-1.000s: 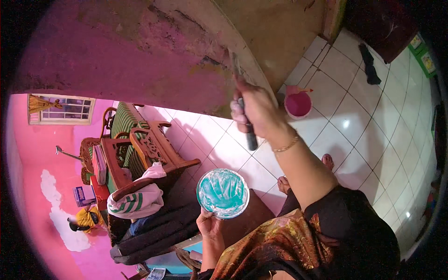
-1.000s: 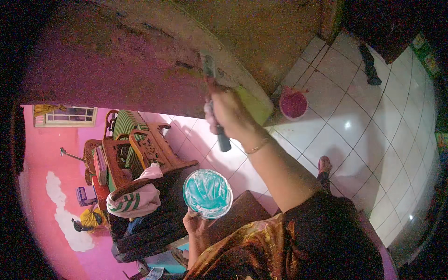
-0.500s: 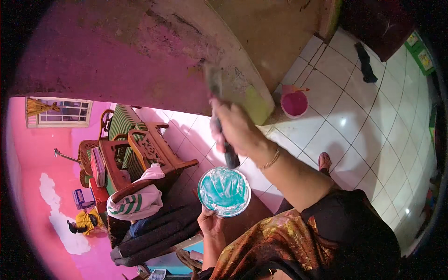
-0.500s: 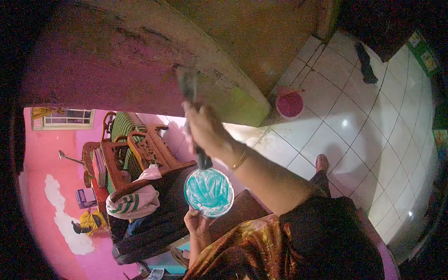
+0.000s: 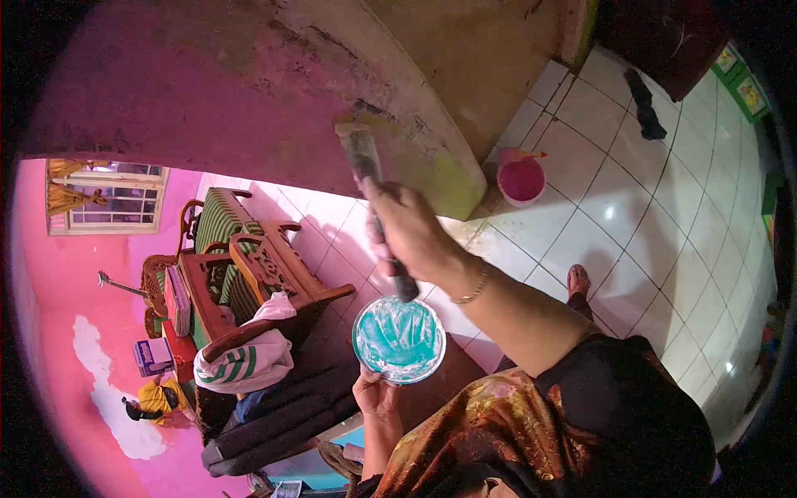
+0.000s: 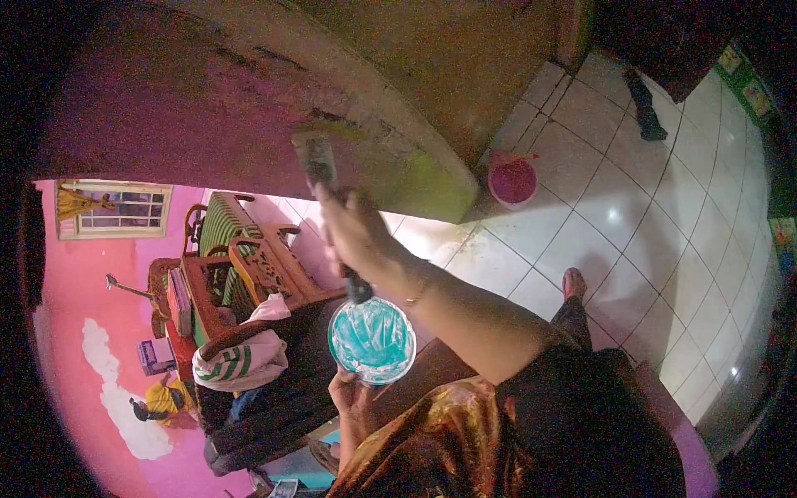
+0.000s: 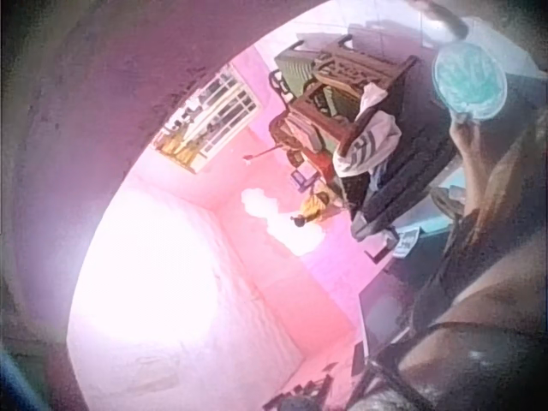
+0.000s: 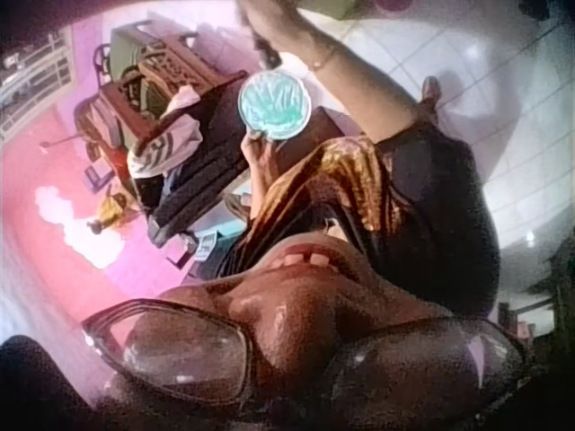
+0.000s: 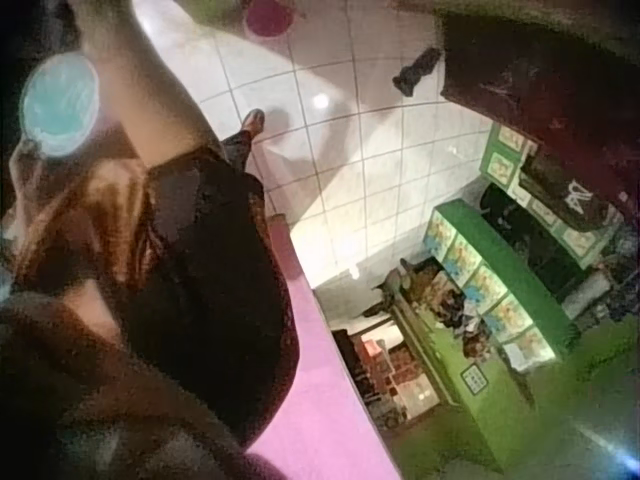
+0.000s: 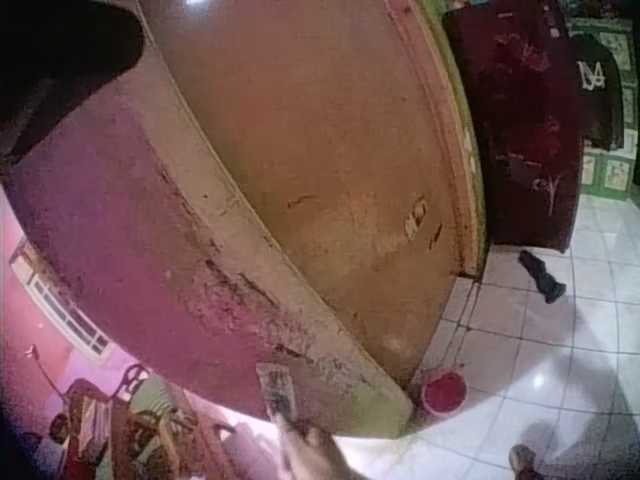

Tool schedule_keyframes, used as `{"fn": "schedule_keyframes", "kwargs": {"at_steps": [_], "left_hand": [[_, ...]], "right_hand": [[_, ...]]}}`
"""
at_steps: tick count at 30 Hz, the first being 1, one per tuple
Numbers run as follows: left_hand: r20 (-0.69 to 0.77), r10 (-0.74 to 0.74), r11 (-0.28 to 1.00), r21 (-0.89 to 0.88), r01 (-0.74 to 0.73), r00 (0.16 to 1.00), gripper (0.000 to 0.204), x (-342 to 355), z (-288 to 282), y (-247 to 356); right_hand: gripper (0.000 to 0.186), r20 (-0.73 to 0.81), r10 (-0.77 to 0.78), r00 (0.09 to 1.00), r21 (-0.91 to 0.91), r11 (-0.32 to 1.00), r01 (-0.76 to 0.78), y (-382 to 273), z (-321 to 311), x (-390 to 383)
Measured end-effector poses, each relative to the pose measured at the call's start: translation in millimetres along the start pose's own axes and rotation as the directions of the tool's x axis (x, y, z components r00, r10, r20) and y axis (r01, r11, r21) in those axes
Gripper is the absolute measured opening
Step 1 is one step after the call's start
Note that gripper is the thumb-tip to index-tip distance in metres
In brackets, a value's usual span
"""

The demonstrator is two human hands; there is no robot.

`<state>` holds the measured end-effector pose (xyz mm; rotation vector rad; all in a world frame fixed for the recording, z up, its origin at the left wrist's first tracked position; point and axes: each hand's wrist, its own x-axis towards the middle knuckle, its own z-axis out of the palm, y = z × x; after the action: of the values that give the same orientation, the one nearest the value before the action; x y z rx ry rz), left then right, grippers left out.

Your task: The person uses a putty knife to scrape white plaster from a plastic lid and applies it to a wall surface. They repeatedly smooth the plaster over the wall by hand using the tool.

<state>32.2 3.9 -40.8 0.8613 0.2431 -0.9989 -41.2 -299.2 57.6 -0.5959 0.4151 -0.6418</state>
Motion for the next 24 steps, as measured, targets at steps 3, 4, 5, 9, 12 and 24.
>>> {"fn": "schedule_keyframes", "kwargs": {"at_steps": [3,4,5,9,12,24], "left_hand": [[0.044,-0.007,1.0,0.029,0.005,0.999,0.07,-5,5,5],[0.059,-0.024,0.999,0.044,0.021,0.998,0.07,-5,5,5],[0.056,-0.028,0.999,0.043,0.025,0.998,0.07,-5,-1,5],[0.019,-0.043,0.999,-0.004,0.043,0.999,0.073,4,0,-4],[0.068,-0.047,0.999,0.028,0.045,0.997,0.076,2,6,2],[0.141,-0.109,0.991,0.094,0.096,0.984,0.067,7,8,8]], "right_hand": [[0.039,-0.044,-0.13,0.991,-0.032,0.991,0.128,-8,-23,-5],[0.038,-0.103,-0.109,0.989,0.044,0.992,0.114,-18,-21,-2],[0.037,-0.158,-0.082,0.984,0.124,0.987,0.102,-23,-15,3],[0.034,-0.029,-0.1,0.995,0.145,0.984,0.103,2,-16,26],[0.036,-0.014,0.052,0.999,0.029,0.998,-0.051,15,-18,8],[0.062,0.09,-0.797,0.598,-0.944,0.122,0.306,37,-3,28]]}}
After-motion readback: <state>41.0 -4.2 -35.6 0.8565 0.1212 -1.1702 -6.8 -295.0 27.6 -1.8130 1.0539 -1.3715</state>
